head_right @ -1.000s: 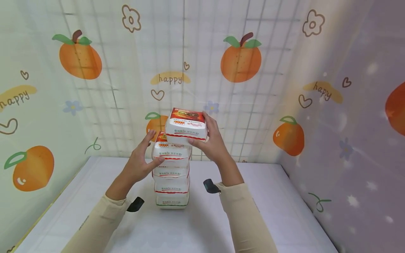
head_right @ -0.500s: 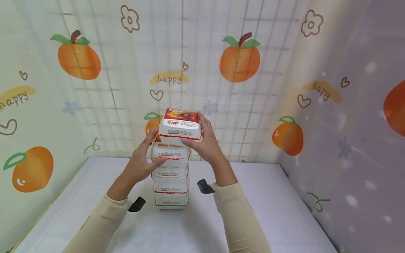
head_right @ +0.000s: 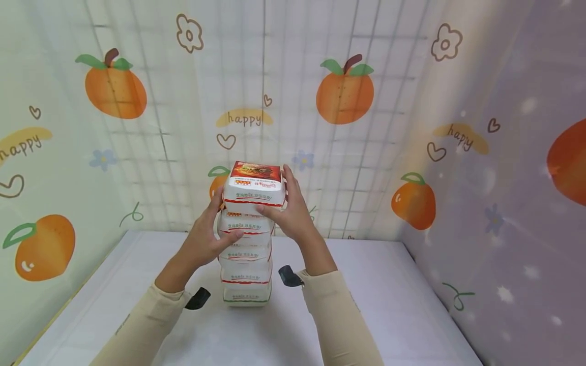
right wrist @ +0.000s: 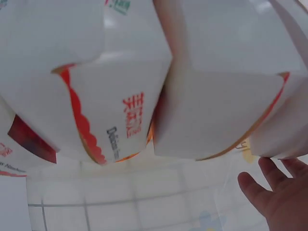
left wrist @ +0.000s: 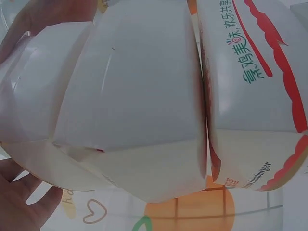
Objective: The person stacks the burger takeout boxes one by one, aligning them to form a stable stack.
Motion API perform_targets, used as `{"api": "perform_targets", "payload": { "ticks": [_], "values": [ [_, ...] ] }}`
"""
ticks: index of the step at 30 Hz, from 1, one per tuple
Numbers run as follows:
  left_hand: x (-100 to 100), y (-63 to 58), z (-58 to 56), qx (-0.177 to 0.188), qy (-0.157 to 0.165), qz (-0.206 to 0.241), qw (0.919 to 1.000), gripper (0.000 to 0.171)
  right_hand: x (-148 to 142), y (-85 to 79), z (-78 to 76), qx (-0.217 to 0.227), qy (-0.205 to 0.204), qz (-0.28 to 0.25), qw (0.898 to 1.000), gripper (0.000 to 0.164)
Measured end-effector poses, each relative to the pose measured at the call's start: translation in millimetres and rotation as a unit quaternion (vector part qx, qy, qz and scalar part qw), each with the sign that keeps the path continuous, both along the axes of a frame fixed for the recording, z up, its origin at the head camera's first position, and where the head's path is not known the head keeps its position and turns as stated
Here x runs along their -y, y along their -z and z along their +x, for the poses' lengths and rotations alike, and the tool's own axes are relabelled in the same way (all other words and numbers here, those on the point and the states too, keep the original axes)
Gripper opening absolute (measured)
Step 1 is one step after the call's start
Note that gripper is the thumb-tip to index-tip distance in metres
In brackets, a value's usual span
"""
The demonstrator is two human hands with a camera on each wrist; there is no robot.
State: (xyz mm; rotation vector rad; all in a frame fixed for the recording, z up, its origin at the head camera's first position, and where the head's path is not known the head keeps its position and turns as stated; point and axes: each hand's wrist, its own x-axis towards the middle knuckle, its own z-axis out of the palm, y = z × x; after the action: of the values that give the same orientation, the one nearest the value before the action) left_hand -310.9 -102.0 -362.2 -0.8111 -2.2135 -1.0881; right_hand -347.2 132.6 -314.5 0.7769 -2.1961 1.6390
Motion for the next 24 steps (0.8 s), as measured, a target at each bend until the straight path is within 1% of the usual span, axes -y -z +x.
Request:
{"api": "perform_targets", "payload": {
  "ticks": [3,8,10,13,16,20,24],
  "values": [
    [-0.5,-2.1,-0.4,-0.003,0.001,-0.001,1.0000,0.103,2.0,1.3,-0.9,0.000,-0.013,-0.013,1.000,0.109],
    [-0.1,-2.2,-2.0,-0.012,-0.016,-0.014,0.9997,0.098,5.5,1.7,1.5,-0.003,-0.019,-0.015,1.000,0.105],
    [0.7,-2.0,-3.0,-0.025,-0.018,-0.018,0.9994,0.094,6.5,2.7,1.8,-0.013,-0.021,-0.017,1.000,0.102],
    [2.0,-1.9,-4.9,-0.050,-0.014,-0.013,0.9986,0.088,6.4,5.4,0.7,-0.026,-0.023,-0.017,0.999,0.100],
    [3.7,-1.3,-7.1,-0.069,-0.007,-0.004,0.9976,0.084,4.9,7.8,1.4,-0.026,-0.022,-0.007,0.999,0.099],
    [5.8,0.1,-8.9,-0.071,0.002,0.007,0.9974,0.082,4.9,7.9,7.0,-0.016,-0.017,0.016,1.000,0.101],
    [6.6,0.1,-8.3,-0.064,0.009,0.012,0.9978,0.081,5.7,8.2,8.7,-0.013,-0.010,0.034,0.999,0.108]
  ]
}}
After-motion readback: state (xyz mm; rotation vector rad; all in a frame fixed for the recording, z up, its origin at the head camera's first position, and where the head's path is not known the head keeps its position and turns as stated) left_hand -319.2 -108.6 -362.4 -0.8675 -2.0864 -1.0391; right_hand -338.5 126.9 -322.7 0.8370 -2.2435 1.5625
